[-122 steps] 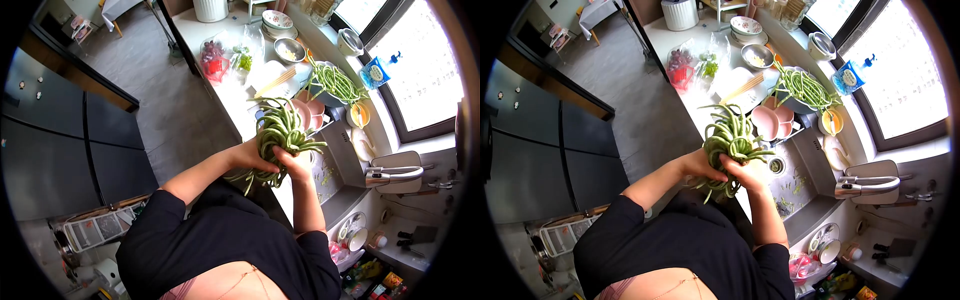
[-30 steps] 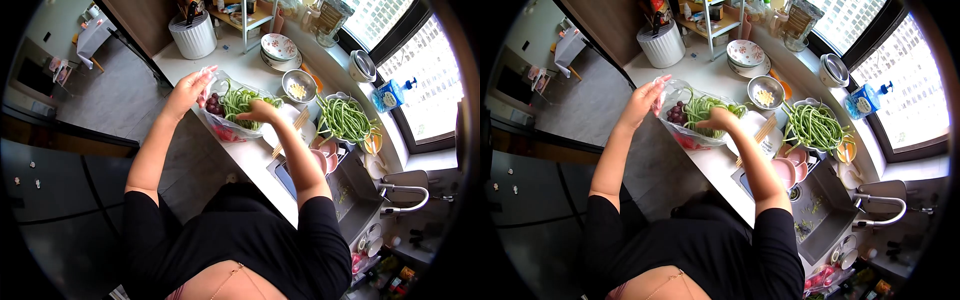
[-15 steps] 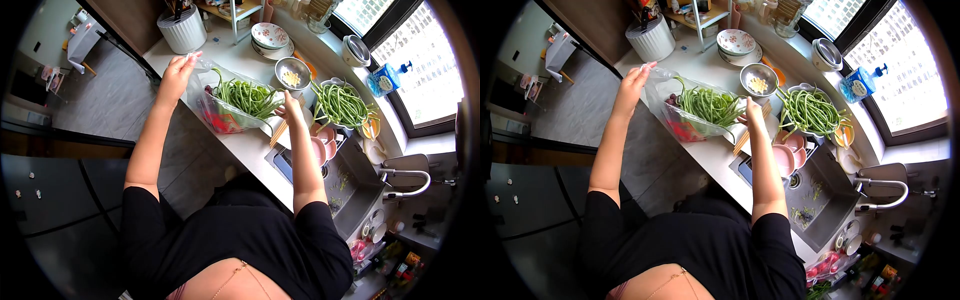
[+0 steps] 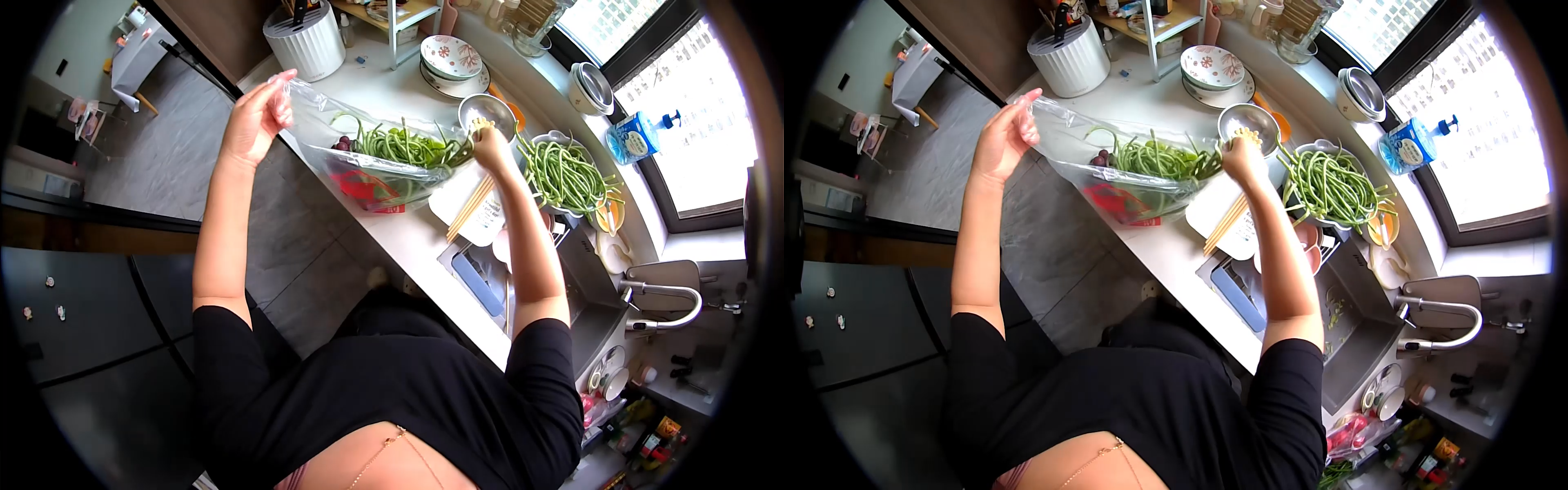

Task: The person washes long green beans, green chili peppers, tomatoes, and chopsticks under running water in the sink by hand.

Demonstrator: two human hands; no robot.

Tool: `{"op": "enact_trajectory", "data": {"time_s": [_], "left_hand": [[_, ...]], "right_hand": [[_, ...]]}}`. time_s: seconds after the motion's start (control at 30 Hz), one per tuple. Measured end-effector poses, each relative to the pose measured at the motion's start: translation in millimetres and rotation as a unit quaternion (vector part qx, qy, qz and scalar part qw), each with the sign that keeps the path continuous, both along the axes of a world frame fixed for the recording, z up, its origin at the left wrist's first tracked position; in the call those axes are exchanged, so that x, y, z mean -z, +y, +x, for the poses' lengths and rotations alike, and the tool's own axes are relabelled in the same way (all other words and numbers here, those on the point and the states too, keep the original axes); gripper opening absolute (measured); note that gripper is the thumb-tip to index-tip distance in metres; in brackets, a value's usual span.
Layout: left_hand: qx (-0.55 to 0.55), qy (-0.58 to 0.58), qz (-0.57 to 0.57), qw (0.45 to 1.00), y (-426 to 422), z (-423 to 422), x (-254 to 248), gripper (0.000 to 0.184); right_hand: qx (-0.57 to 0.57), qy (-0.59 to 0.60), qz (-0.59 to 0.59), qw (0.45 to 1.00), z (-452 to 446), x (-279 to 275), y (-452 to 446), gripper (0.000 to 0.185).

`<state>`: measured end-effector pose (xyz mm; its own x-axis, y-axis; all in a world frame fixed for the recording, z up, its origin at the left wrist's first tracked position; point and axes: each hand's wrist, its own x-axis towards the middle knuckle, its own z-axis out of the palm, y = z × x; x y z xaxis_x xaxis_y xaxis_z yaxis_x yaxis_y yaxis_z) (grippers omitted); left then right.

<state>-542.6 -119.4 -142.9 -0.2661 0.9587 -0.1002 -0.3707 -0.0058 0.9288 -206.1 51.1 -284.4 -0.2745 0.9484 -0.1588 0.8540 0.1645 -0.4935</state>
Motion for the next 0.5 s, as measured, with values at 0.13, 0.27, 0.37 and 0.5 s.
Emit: {"op": "enact_trajectory", "data": {"time_s": [0.13,0.27,0.37,0.5], "left_hand": [[-0.031,-0.004,0.032,0.999,1,-18,-13,0.041],[-0.058,-0.028,0.036,0.997,11,-41,-3,0.033],[-0.083,-0.006,0.062,0.995,24,-48,-11,0.031],[-0.076,0.039,0.094,0.992,48,-54,-37,0.033]], "right_hand": [[0.018,-0.004,0.097,0.995,-21,-102,-7,0.029],[-0.016,0.005,0.141,0.990,-46,-104,10,0.028],[-0.046,0.044,0.173,0.983,-64,-104,36,0.027],[-0.053,0.097,0.231,0.967,-112,-117,64,0.026]]}}
